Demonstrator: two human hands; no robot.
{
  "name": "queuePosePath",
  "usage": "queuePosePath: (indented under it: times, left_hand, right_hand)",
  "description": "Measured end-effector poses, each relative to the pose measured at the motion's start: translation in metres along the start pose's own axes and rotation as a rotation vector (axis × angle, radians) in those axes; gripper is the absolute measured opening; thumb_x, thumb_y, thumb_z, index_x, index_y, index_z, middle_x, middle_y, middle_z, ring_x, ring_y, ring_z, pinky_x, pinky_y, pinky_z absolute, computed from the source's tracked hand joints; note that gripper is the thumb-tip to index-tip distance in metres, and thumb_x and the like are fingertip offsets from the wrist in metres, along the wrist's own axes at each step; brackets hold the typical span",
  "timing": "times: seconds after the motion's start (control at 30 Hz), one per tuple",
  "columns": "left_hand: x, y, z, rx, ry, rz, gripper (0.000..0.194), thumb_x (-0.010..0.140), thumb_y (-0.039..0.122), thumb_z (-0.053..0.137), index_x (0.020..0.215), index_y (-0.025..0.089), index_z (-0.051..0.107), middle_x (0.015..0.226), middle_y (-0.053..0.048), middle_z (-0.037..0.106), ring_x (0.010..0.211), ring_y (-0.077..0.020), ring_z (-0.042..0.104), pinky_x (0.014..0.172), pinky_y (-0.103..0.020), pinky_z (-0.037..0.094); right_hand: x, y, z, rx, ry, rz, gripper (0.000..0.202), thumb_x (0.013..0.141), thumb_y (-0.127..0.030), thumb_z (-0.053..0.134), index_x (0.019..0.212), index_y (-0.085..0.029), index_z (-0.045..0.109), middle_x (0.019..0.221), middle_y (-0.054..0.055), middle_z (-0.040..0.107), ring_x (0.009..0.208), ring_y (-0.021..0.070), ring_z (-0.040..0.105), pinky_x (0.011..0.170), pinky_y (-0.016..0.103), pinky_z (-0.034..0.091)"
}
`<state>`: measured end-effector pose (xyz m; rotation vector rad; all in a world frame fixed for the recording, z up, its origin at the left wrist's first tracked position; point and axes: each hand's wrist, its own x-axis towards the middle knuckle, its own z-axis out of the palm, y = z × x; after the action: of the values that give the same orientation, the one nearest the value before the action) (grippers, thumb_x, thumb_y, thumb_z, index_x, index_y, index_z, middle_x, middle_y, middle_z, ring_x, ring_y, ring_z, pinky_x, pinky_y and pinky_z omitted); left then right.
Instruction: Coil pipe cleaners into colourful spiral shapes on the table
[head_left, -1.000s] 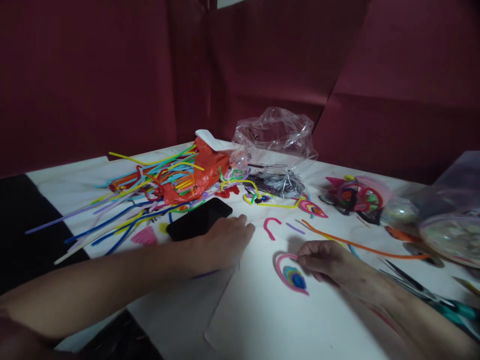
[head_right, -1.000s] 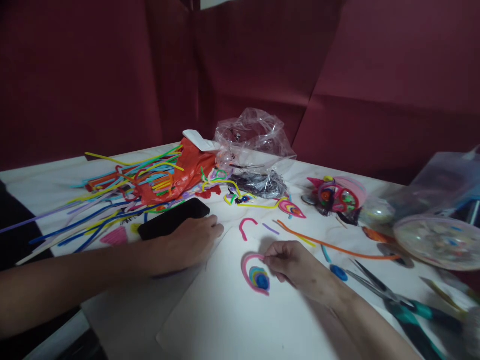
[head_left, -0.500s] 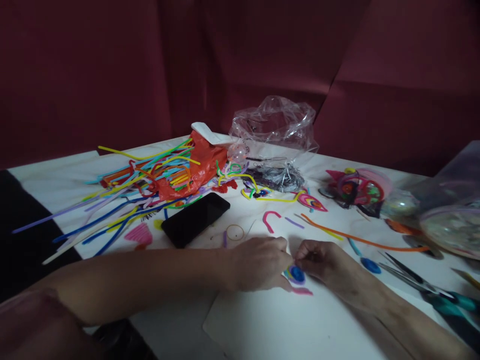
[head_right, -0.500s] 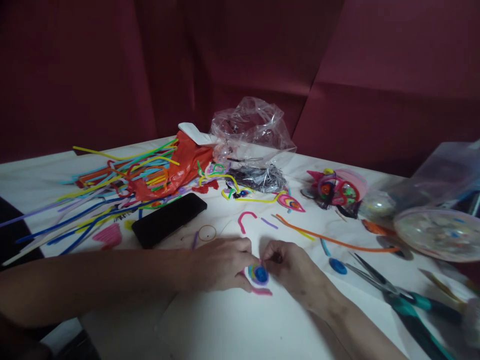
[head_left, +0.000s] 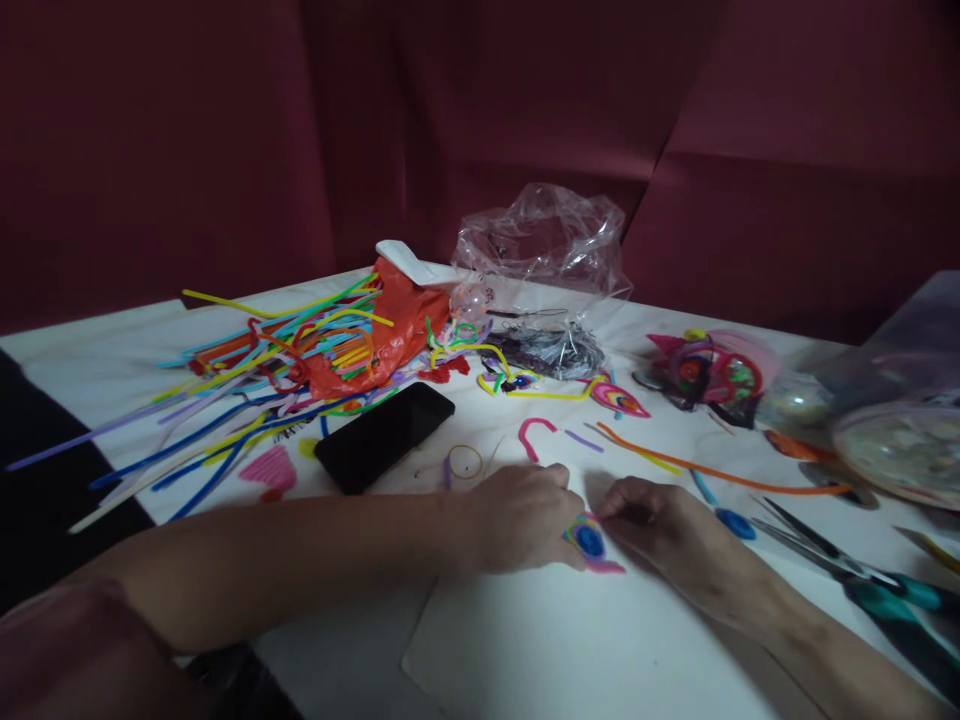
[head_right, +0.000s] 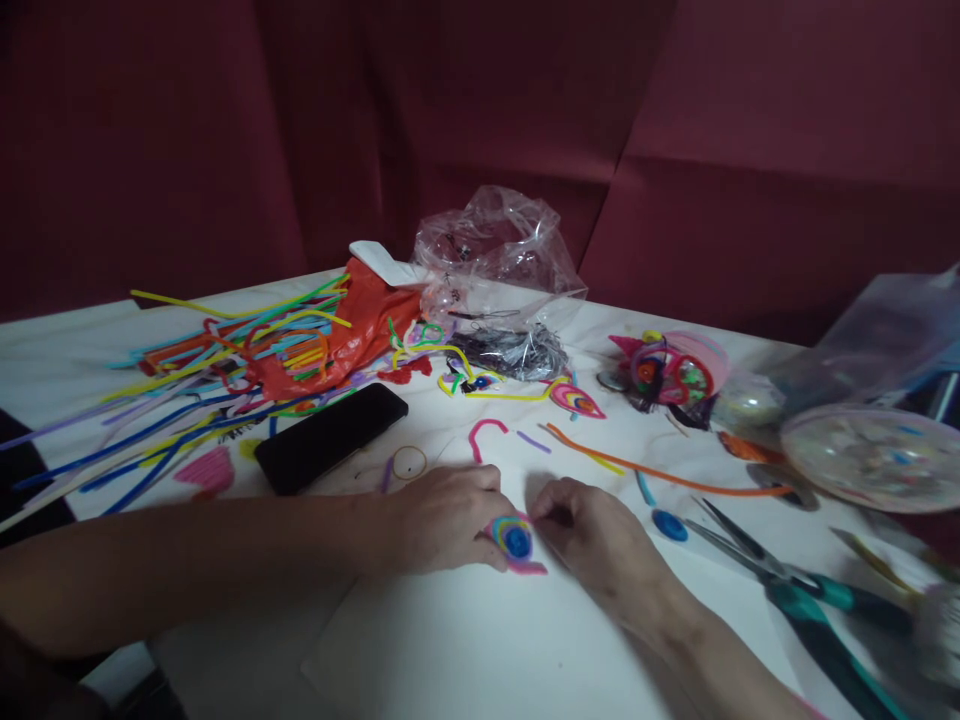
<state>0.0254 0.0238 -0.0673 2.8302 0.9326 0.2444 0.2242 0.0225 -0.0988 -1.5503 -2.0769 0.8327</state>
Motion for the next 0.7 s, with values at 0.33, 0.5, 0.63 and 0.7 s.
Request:
queuePosePath:
  times: [0.33, 0.5, 0.63, 0.7]
  left_hand:
    - [0.001, 0.002, 0.003, 0.008, 0.025, -0.03, 0.031, 0.076, 0.048, 0.052, 0.083, 0.019, 0.059, 0.078, -0.001, 0.054, 0.068, -0.014, 0.052, 0.057, -0.024, 0.036]
    - [0.003, 0.003, -0.002, 0.024, -0.011, -0.032, 0.027, 0.076, 0.044, 0.051, 0.082, 0.018, 0.056, 0.079, -0.001, 0.053, 0.069, -0.0144, 0.052, 0.056, -0.025, 0.035]
    - [0.004, 0.003, -0.007, -0.024, -0.052, -0.028, 0.028, 0.076, 0.045, 0.05, 0.085, 0.019, 0.054, 0.081, -0.001, 0.053, 0.069, -0.0137, 0.051, 0.056, -0.025, 0.035]
    - [0.004, 0.004, -0.009, -0.043, -0.074, -0.029, 0.028, 0.076, 0.045, 0.05, 0.089, 0.021, 0.054, 0.082, 0.0, 0.052, 0.07, -0.0136, 0.051, 0.057, -0.025, 0.035]
  right_hand:
    - [-0.031, -0.013, -0.007, -0.171, 0.011, -0.21, 0.022, 0.083, -0.036, 0.041, 0.083, -0.022, 0.058, 0.077, -0.001, 0.054, 0.063, 0.0138, 0.05, 0.051, 0.02, 0.037]
    - [-0.034, -0.02, -0.004, -0.297, 0.006, -0.311, 0.026, 0.085, -0.028, 0.033, 0.079, -0.026, 0.058, 0.082, 0.0, 0.05, 0.069, 0.0148, 0.049, 0.056, 0.024, 0.036]
    - [-0.033, -0.019, -0.003, -0.338, 0.03, -0.369, 0.031, 0.086, -0.027, 0.028, 0.077, -0.022, 0.057, 0.08, 0.003, 0.047, 0.068, 0.0164, 0.048, 0.058, 0.028, 0.035]
    - [-0.033, -0.017, -0.001, -0.326, 0.038, -0.386, 0.032, 0.087, -0.027, 0.026, 0.074, -0.019, 0.055, 0.079, 0.003, 0.046, 0.07, 0.0169, 0.047, 0.059, 0.029, 0.036]
